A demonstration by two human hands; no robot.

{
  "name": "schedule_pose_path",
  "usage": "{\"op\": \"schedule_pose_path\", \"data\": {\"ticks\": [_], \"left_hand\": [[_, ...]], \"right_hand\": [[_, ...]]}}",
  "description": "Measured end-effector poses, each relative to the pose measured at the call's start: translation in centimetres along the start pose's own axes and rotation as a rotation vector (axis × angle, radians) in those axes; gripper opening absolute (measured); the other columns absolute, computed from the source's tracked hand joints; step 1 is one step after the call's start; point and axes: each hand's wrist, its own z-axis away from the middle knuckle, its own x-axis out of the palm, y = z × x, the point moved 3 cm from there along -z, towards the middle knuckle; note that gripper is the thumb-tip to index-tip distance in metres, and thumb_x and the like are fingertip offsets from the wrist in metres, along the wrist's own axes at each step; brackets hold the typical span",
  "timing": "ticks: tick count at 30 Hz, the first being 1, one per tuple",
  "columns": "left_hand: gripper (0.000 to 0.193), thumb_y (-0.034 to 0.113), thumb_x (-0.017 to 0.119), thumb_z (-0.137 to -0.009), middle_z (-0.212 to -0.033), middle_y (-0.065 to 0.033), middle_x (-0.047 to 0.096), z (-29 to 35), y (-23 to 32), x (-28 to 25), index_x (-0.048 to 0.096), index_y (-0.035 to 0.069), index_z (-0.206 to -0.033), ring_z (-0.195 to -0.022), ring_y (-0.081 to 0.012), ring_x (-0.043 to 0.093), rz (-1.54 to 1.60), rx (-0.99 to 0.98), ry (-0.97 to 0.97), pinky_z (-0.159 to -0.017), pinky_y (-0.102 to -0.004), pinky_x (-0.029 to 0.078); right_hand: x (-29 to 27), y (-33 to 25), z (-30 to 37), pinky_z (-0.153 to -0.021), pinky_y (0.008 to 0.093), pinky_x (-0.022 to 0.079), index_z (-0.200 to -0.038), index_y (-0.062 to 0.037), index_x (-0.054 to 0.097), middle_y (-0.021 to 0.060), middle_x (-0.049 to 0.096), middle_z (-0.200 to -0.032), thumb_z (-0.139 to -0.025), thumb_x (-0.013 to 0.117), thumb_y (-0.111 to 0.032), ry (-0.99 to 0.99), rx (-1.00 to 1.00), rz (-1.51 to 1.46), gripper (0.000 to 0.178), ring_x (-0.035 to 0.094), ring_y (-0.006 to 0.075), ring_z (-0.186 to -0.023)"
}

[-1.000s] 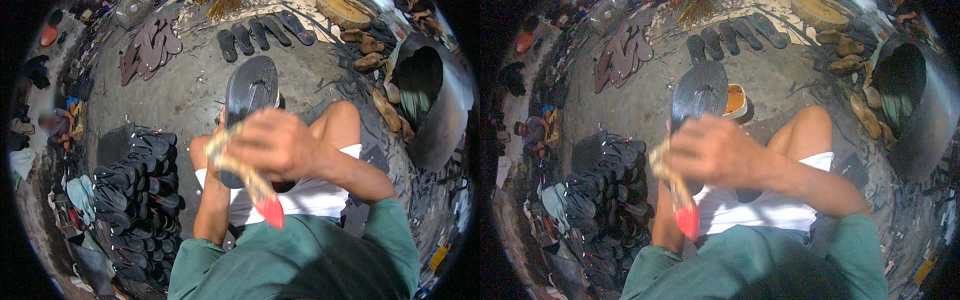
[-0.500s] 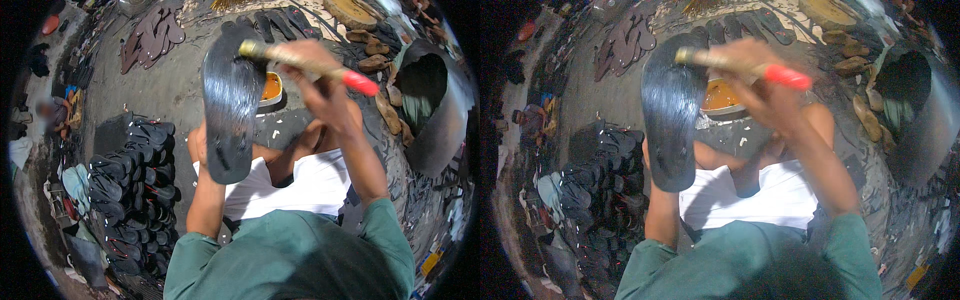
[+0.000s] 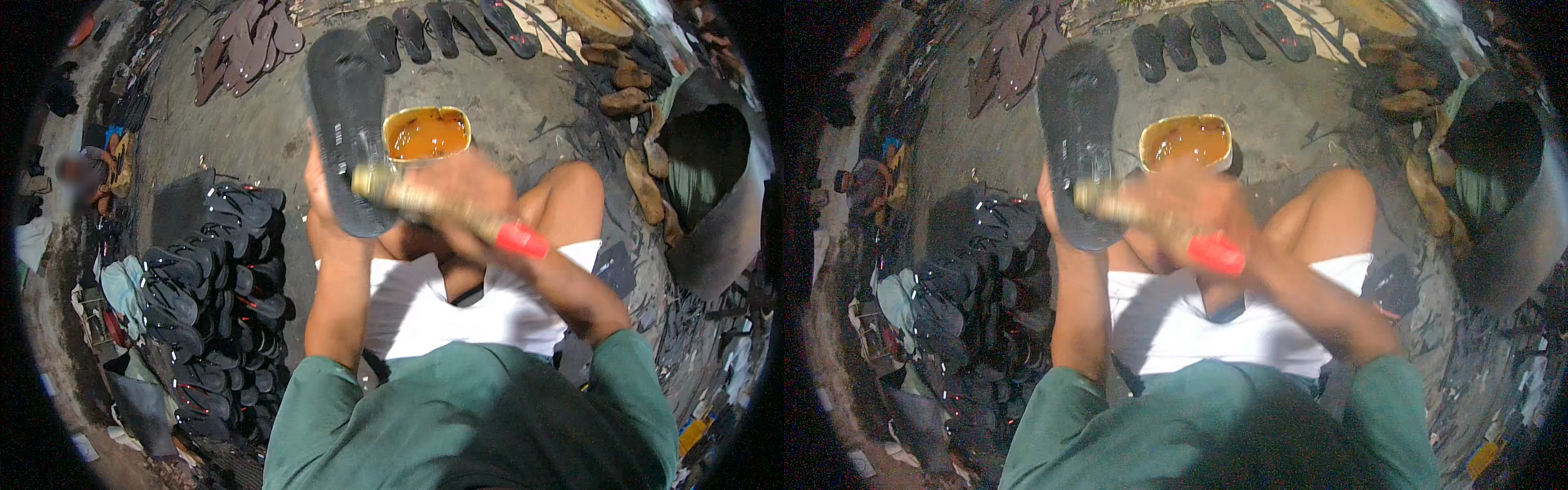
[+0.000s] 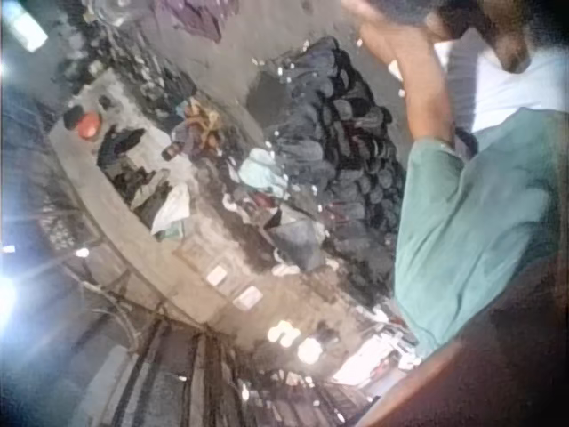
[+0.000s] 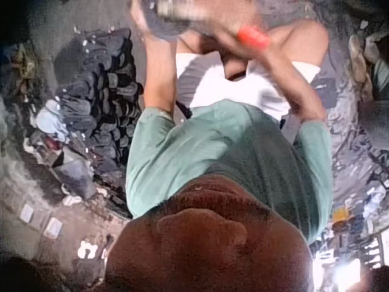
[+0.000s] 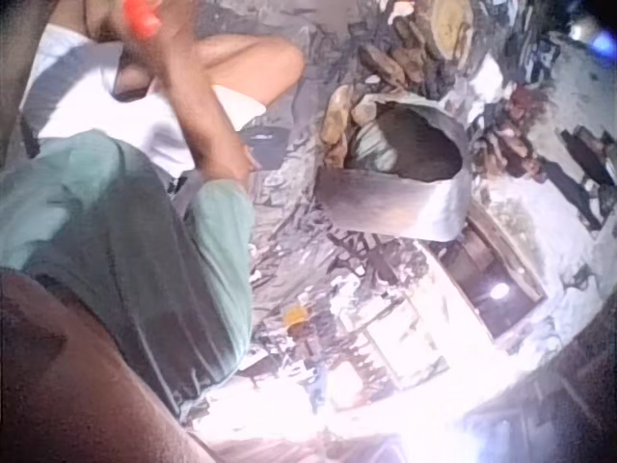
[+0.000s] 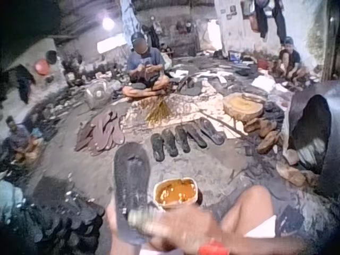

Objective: The person sits on the floor and applies a brown adhesive to the soles of black flip-flops using a brush. They repeatedly dip the brush into a container of glue and coat each sole before placing the treated slippers on the floor.

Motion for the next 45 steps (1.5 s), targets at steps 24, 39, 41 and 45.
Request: {"op": "schedule_pose_path", "data": {"ticks": [24, 39, 41, 45], "left_hand": [[0.059, 0.043, 0.045, -0.105, -0.139, -0.0187, 0.057, -35.3, 2.2, -42.7, 0.050, -0.004, -0.140, -0.119, -0.0324, 0.058, -0.950, -0.272, 0.733, -0.101, -0.0499, 0.045], [0.070, 0.040, 0.076, -0.082, -0.136, -0.0177, 0.055, 6.9, 19.7, -29.6, 0.053, 0.002, -0.136, -0.142, -0.0419, 0.030, -2.528, 0.099, 1.465, -0.112, -0.0598, 0.022], [0.082, 0.045, 0.078, -0.080, -0.147, -0.0194, 0.045, 8.2, 20.2, -31.2, 0.046, 0.003, -0.143, -0.143, -0.0434, 0.028, -2.613, 0.038, 1.541, -0.112, -0.0605, 0.024], [0.086, 0.033, 0.078, -0.081, -0.147, -0.0200, 0.040, 6.8, 19.6, -30.3, 0.032, 0.004, -0.148, -0.145, -0.0417, 0.026, -2.463, 0.220, 1.662, -0.112, -0.0581, 0.025]], "right_hand": [[3.6, 16.0, 5.3, -0.102, 0.0384, 0.045, -0.105, -0.0013, 0.067, 0.0142, 0.047, -0.138, -0.085, 0.076, -0.010, 0.110, 1.144, -0.168, 0.023, 0.051, 0.0266, -0.122], [4.3, 13.5, 0.6, -0.095, 0.0328, 0.048, -0.111, 0.0014, 0.063, 0.0117, 0.067, -0.111, -0.096, 0.066, -0.015, 0.056, 0.945, 0.086, 0.023, 0.063, 0.0222, -0.105], [5.1, 12.6, 2.0, -0.091, 0.0325, 0.049, -0.110, 0.0025, 0.066, 0.0122, 0.069, -0.107, -0.096, 0.066, -0.017, 0.047, 0.971, -0.069, 0.024, 0.064, 0.0197, -0.102], [4.9, 10.4, 2.7, -0.084, 0.0346, 0.052, -0.108, 0.0033, 0.071, 0.0134, 0.073, -0.101, -0.094, 0.068, -0.018, 0.075, 0.864, -0.076, 0.025, 0.068, 0.0204, -0.093]]}}
